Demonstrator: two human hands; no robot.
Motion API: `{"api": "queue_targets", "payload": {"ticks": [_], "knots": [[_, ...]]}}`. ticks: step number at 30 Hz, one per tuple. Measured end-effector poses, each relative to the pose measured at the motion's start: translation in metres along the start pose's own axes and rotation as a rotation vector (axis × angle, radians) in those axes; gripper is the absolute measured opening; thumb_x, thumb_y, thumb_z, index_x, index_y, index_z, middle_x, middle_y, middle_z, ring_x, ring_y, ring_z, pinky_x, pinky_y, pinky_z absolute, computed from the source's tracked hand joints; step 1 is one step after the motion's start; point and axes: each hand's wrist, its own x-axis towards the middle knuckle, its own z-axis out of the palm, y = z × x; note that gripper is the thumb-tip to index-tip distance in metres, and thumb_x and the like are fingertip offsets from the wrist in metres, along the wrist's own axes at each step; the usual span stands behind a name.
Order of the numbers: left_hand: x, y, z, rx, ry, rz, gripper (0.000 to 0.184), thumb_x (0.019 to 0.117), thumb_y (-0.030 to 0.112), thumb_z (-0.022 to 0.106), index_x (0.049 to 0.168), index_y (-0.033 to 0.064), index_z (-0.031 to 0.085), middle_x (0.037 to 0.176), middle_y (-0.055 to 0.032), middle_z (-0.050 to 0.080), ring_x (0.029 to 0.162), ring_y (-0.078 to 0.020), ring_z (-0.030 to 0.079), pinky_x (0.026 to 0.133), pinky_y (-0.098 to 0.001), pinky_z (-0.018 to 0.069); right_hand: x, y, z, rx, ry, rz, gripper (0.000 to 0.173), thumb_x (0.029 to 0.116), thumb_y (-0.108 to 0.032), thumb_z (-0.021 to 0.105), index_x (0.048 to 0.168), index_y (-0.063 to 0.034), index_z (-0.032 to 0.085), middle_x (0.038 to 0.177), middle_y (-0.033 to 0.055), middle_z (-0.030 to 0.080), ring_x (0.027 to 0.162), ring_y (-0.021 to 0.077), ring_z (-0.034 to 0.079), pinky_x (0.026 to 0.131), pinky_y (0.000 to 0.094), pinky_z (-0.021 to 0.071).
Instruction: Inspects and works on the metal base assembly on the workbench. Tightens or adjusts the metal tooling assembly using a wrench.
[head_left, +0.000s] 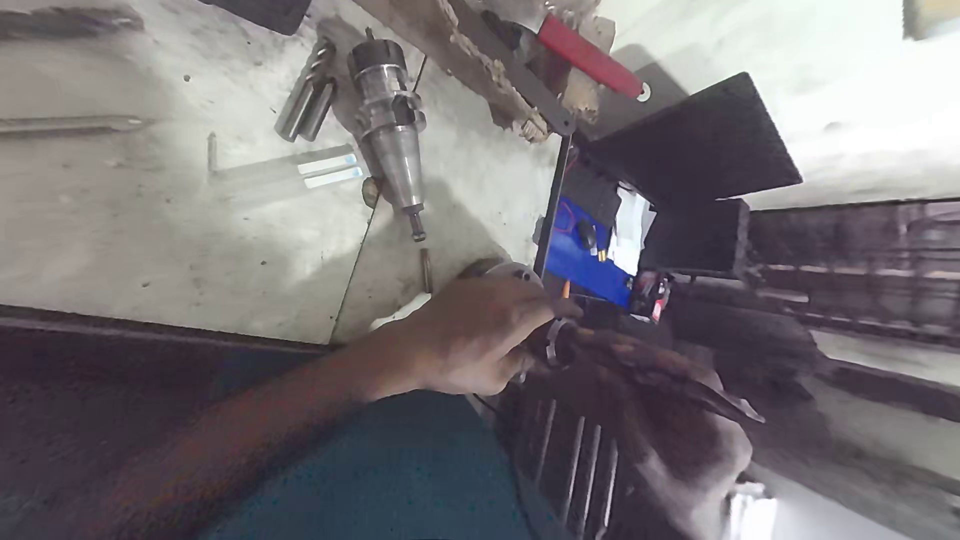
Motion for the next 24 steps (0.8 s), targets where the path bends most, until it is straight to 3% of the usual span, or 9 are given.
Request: {"api": "queue_targets", "payload": {"ticks": [24], "knots": [[0.005, 0.005, -0.012, 0.03, -0.063, 0.003, 0.05, 0.0957, 0.03, 0.071, 0.141, 0.0121, 0.058, 0.126, -0.0082, 0.068, 0.122, -0.0231, 0.062, 0.106, -0.0423, 0.0485, 0.004, 0.004, -0.004, -0.008, -0.043, -0.021, 0.029, 0.096, -0.012, 0.071, 0.124, -0.0183, 0.067, 0.118, -0.0013, 0.074, 0.107, 0.0153, 0.073, 0.09, 0.0287, 0.0637]]}}
